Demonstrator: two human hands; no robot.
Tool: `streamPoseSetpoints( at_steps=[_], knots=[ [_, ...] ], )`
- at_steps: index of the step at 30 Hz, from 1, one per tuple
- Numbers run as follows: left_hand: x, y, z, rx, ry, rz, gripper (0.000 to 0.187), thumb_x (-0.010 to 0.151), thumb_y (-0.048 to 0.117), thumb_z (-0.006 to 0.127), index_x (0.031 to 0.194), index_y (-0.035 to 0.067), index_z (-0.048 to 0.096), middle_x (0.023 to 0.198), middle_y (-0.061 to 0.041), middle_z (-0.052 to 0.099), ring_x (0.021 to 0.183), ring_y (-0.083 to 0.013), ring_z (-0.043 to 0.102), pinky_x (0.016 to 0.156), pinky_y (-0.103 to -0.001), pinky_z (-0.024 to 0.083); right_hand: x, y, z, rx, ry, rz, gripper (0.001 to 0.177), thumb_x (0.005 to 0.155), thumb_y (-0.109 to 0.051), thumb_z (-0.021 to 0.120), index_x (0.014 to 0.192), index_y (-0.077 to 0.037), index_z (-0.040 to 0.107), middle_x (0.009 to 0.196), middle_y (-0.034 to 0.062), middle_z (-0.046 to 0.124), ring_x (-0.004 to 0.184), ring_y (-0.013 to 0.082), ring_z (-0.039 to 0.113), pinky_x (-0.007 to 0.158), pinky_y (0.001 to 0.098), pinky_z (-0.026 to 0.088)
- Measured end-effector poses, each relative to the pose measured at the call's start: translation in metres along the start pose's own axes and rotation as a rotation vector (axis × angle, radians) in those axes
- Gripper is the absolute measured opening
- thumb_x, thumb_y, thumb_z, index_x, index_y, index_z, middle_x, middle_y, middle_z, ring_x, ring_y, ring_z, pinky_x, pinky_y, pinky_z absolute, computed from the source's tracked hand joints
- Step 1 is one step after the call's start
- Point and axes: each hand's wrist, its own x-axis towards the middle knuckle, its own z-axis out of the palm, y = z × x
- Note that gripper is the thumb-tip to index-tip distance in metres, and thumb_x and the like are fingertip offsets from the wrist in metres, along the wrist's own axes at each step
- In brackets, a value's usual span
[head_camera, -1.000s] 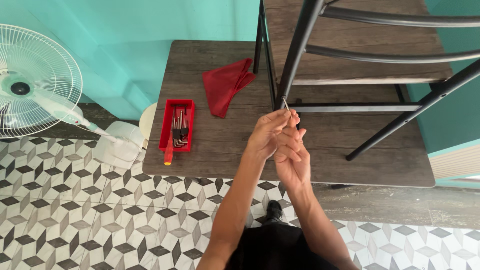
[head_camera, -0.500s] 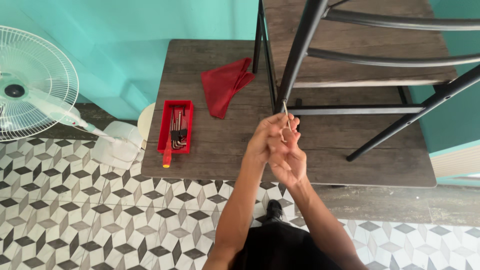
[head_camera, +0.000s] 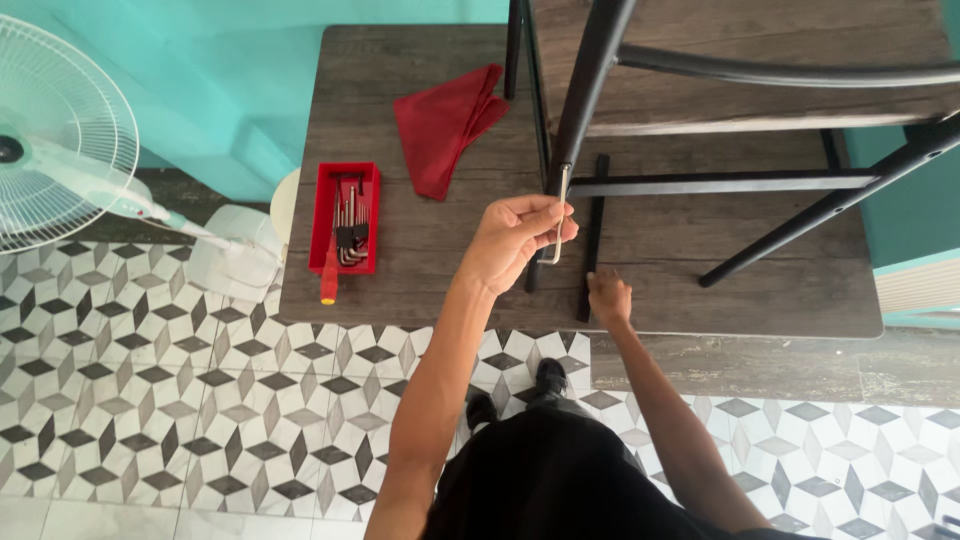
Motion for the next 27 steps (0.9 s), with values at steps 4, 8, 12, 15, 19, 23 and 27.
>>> streamPoseSetpoints(
  at_steps=[4, 8, 12, 15, 19, 23, 27],
  knots=[
    [-0.001, 0.001, 0.002, 0.039, -0.001, 0.019, 0.023, 0.096, 0.015, 0.075, 0.107, -0.005, 0.074, 0.092, -0.015, 0.075, 0.087, -0.0223, 0.072, 0.087, -0.037, 0.058, -0.005, -0.038, -0.035, 0.298, 0.090, 0.018, 0.024, 0.095, -0.022, 0.070, 0.110, -0.004, 0.076, 0.084, 0.0037, 0.077, 0.071, 0.0088, 0.074, 0.067, 0.0261, 0.060],
    [-0.001, 0.001, 0.007, 0.083, 0.034, 0.035, 0.022, 0.095, 0.015, 0.075, 0.106, -0.004, 0.075, 0.092, -0.013, 0.075, 0.087, -0.0220, 0.073, 0.087, -0.036, 0.058, -0.016, -0.122, -0.107, 0.641, 0.035, -0.080, 0.027, 0.102, -0.022, 0.068, 0.109, 0.003, 0.074, 0.085, 0.0091, 0.076, 0.076, 0.0145, 0.073, 0.068, 0.0281, 0.057],
    [-0.001, 0.005, 0.020, 0.124, 0.098, 0.016, 0.020, 0.096, 0.015, 0.074, 0.106, -0.002, 0.077, 0.097, -0.012, 0.077, 0.089, -0.0161, 0.070, 0.086, -0.031, 0.055, -0.022, -0.201, -0.162, 1.028, -0.237, -0.186, 0.035, 0.106, -0.026, 0.057, 0.118, 0.004, 0.068, 0.092, 0.0097, 0.076, 0.078, 0.0150, 0.073, 0.065, 0.0272, 0.059],
    [-0.008, 0.009, 0.026, 0.060, 0.067, 0.099, 0.018, 0.094, 0.013, 0.076, 0.098, -0.004, 0.078, 0.097, -0.002, 0.069, 0.076, -0.0143, 0.062, 0.061, -0.037, 0.051, -0.018, -0.237, -0.172, 1.088, -0.424, -0.107, 0.035, 0.104, -0.022, 0.061, 0.121, 0.008, 0.066, 0.091, 0.0120, 0.075, 0.076, 0.0166, 0.072, 0.064, 0.0276, 0.057],
    [-0.011, 0.001, 0.016, 0.130, 0.147, 0.191, 0.017, 0.097, 0.014, 0.070, 0.096, -0.002, 0.075, 0.094, 0.000, 0.067, 0.074, -0.0118, 0.060, 0.063, -0.030, 0.051, -0.006, -0.246, -0.176, 1.306, -0.631, -0.040, 0.029, 0.105, -0.014, 0.065, 0.124, 0.008, 0.066, 0.090, 0.0124, 0.072, 0.074, 0.0171, 0.067, 0.066, 0.0272, 0.054],
    [-0.004, -0.072, -0.009, 0.173, 0.393, 0.382, 0.031, 0.110, 0.025, 0.058, 0.095, 0.002, 0.071, 0.082, -0.001, 0.065, 0.075, -0.0089, 0.059, 0.070, -0.024, 0.049, 0.007, -0.236, -0.175, 1.385, -0.738, 0.035, 0.021, 0.104, -0.011, 0.066, 0.114, 0.007, 0.068, 0.090, 0.0111, 0.072, 0.076, 0.0171, 0.068, 0.069, 0.0282, 0.055],
    [0.002, -0.197, -0.024, 0.663, 0.426, 0.231, 0.024, 0.103, 0.029, 0.064, 0.098, 0.007, 0.070, 0.078, -0.006, 0.067, 0.070, -0.0156, 0.064, 0.066, -0.029, 0.047, 0.013, -0.235, -0.171, 1.380, -0.773, 0.103, 0.016, 0.103, -0.012, 0.066, 0.109, 0.003, 0.068, 0.090, 0.0106, 0.072, 0.077, 0.0176, 0.068, 0.067, 0.0271, 0.053]
  ],
)
